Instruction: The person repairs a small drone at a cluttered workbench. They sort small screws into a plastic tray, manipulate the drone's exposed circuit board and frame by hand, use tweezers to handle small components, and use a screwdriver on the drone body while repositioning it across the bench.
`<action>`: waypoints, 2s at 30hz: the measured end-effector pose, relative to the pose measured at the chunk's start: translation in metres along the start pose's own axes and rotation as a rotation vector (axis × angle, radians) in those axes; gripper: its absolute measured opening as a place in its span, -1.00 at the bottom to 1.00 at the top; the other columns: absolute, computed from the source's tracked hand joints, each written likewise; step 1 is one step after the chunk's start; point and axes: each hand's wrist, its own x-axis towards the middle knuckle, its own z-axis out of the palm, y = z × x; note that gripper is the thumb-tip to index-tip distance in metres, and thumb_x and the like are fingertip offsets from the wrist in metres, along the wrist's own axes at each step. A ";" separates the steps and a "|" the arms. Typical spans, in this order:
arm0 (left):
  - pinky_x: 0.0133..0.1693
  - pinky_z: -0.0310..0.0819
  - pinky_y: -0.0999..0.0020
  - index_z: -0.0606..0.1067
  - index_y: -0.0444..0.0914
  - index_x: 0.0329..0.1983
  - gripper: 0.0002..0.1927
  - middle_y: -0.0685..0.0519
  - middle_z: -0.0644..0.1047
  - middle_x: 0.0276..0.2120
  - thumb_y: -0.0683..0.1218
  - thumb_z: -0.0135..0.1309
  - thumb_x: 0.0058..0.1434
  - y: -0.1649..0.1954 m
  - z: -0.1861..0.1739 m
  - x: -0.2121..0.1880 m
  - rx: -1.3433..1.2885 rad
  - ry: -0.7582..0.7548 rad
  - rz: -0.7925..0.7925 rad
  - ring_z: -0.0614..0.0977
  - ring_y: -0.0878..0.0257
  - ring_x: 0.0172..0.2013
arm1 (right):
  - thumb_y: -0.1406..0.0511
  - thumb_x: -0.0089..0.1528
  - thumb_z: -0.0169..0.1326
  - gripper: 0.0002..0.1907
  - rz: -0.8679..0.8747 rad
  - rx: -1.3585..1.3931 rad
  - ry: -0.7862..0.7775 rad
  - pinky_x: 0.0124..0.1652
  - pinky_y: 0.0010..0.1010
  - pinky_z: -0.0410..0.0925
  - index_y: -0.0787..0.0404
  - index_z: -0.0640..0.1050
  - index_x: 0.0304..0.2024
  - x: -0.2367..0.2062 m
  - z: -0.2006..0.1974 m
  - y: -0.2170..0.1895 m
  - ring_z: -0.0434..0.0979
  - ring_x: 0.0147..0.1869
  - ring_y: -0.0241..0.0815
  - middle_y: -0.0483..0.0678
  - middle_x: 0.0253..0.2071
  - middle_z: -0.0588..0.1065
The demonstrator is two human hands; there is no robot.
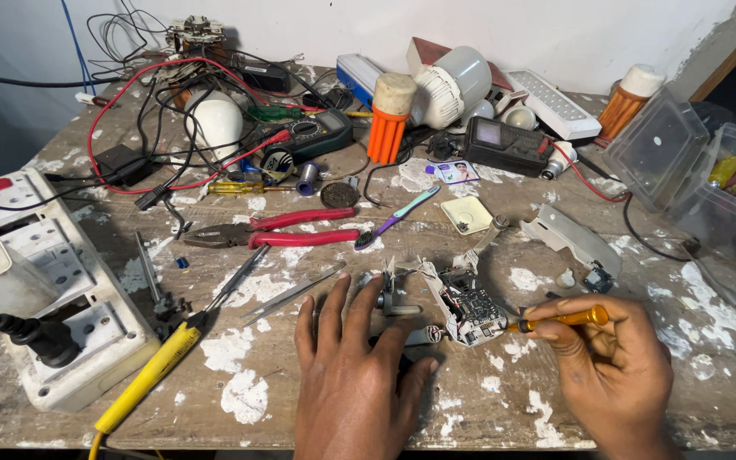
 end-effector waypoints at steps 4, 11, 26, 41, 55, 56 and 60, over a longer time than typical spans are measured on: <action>0.31 -0.32 -0.40 0.63 -0.17 -0.05 -0.58 -0.29 0.31 0.30 0.11 0.27 0.06 -0.001 0.002 -0.001 0.003 0.008 0.010 0.12 -0.31 0.39 | 0.52 0.31 0.05 -0.75 -0.012 0.021 -0.036 0.05 -0.35 0.57 0.40 0.37 0.03 -0.001 0.001 -0.001 0.66 0.08 -0.14 0.15 -0.07 0.58; 0.31 -0.32 -0.40 0.63 -0.17 -0.04 -0.57 -0.29 0.30 0.31 0.11 0.26 0.07 0.000 0.002 -0.001 0.014 0.007 0.017 0.13 -0.32 0.39 | 0.47 0.27 0.15 -0.69 -0.079 -0.122 -0.021 0.03 -0.38 0.56 0.39 0.39 0.02 0.006 0.002 -0.002 0.67 -0.01 -0.17 0.10 -0.13 0.60; 0.28 -0.34 -0.43 0.64 -0.20 -0.10 -0.56 -0.29 0.30 0.29 0.12 0.29 0.03 0.000 0.002 0.003 0.003 -0.019 -0.010 0.12 -0.34 0.37 | 0.46 0.16 0.22 -0.37 -0.286 -0.398 -0.145 0.00 -0.33 0.57 0.28 0.37 0.28 0.028 0.005 -0.026 0.69 0.03 -0.09 0.12 -0.07 0.63; 0.29 -0.31 -0.42 0.63 -0.20 -0.10 -0.57 -0.28 0.31 0.30 0.13 0.28 0.04 -0.001 0.003 0.003 0.017 0.012 0.020 0.14 -0.34 0.37 | 0.55 0.29 0.05 -0.40 -0.171 -0.156 -0.133 0.03 -0.39 0.57 0.31 0.29 0.39 0.023 0.008 -0.019 0.69 0.03 -0.16 0.08 -0.08 0.62; 0.29 -0.32 -0.42 0.63 -0.20 -0.12 -0.58 -0.28 0.31 0.30 0.13 0.28 0.03 -0.003 0.006 0.001 0.027 0.000 0.020 0.14 -0.35 0.37 | 0.52 0.29 0.07 -0.42 -0.154 -0.142 -0.134 0.00 -0.40 0.58 0.33 0.30 0.37 0.024 0.007 -0.018 0.68 0.04 -0.17 0.11 -0.08 0.62; 0.29 -0.31 -0.42 0.63 -0.20 -0.11 -0.58 -0.27 0.31 0.30 0.13 0.28 0.03 -0.003 0.006 0.001 0.028 0.005 0.021 0.14 -0.35 0.37 | 0.51 0.29 0.07 -0.42 -0.157 -0.146 -0.131 -0.02 -0.41 0.58 0.33 0.31 0.37 0.024 0.007 -0.018 0.68 0.02 -0.18 0.11 -0.09 0.62; 0.28 -0.30 -0.42 0.64 -0.19 -0.10 -0.57 -0.27 0.31 0.30 0.12 0.29 0.02 -0.004 0.007 0.002 0.013 -0.003 0.005 0.15 -0.35 0.36 | 0.52 0.28 0.08 -0.41 -0.142 -0.132 -0.130 -0.09 -0.45 0.58 0.32 0.31 0.36 0.023 0.009 -0.015 0.68 -0.06 -0.23 0.10 -0.12 0.63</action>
